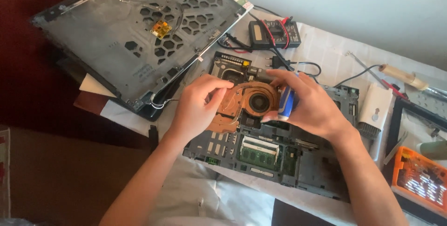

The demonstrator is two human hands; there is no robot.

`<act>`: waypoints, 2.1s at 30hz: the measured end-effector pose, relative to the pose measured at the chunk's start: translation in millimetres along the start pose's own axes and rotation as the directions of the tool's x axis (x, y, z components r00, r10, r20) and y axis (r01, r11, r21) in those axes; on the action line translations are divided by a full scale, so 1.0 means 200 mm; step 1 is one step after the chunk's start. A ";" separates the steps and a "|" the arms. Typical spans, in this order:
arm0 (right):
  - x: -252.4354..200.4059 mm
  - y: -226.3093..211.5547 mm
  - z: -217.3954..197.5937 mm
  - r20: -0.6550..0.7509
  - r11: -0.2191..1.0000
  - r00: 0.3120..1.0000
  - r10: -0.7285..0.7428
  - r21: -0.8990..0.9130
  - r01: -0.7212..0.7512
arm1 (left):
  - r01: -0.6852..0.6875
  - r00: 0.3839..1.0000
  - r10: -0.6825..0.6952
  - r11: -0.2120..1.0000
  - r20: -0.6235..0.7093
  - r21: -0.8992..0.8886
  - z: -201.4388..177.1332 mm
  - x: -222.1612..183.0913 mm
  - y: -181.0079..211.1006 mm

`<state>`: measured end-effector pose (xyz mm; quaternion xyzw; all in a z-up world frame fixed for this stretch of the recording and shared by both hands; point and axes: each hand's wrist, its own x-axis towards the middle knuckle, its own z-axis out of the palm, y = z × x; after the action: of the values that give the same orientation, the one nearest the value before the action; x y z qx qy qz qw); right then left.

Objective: Removing internal screws and extracting the cooling fan assembly from a laptop during disassembly.

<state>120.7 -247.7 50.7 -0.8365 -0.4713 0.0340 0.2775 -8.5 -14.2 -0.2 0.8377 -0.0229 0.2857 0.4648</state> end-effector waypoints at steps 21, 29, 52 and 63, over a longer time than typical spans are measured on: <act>-0.01 0.06 -0.02 -0.134 0.941 0.953 -0.273 0.167 0.294 | 0.189 0.787 -0.249 0.968 0.564 0.164 -0.09 0.37 0.19; 0.01 0.02 -0.01 -0.148 0.893 0.978 -0.147 0.406 0.195 | 0.462 0.802 -0.402 0.886 0.441 -0.033 -0.15 0.30 0.20; 0.01 -0.04 0.05 0.068 0.930 0.997 -0.034 0.367 0.007 | 0.351 0.923 -0.368 0.925 0.113 0.142 -0.08 0.11 0.17; 0.02 -0.05 0.07 0.011 0.928 0.975 -0.221 0.309 0.206 | 0.026 0.990 -0.070 0.945 0.124 0.325 -0.04 0.01 0.19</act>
<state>110.3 -234.5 44.2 -0.7262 -0.5547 0.0951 0.3948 -22.4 -28.0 32.8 0.9201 0.0135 0.2171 0.3258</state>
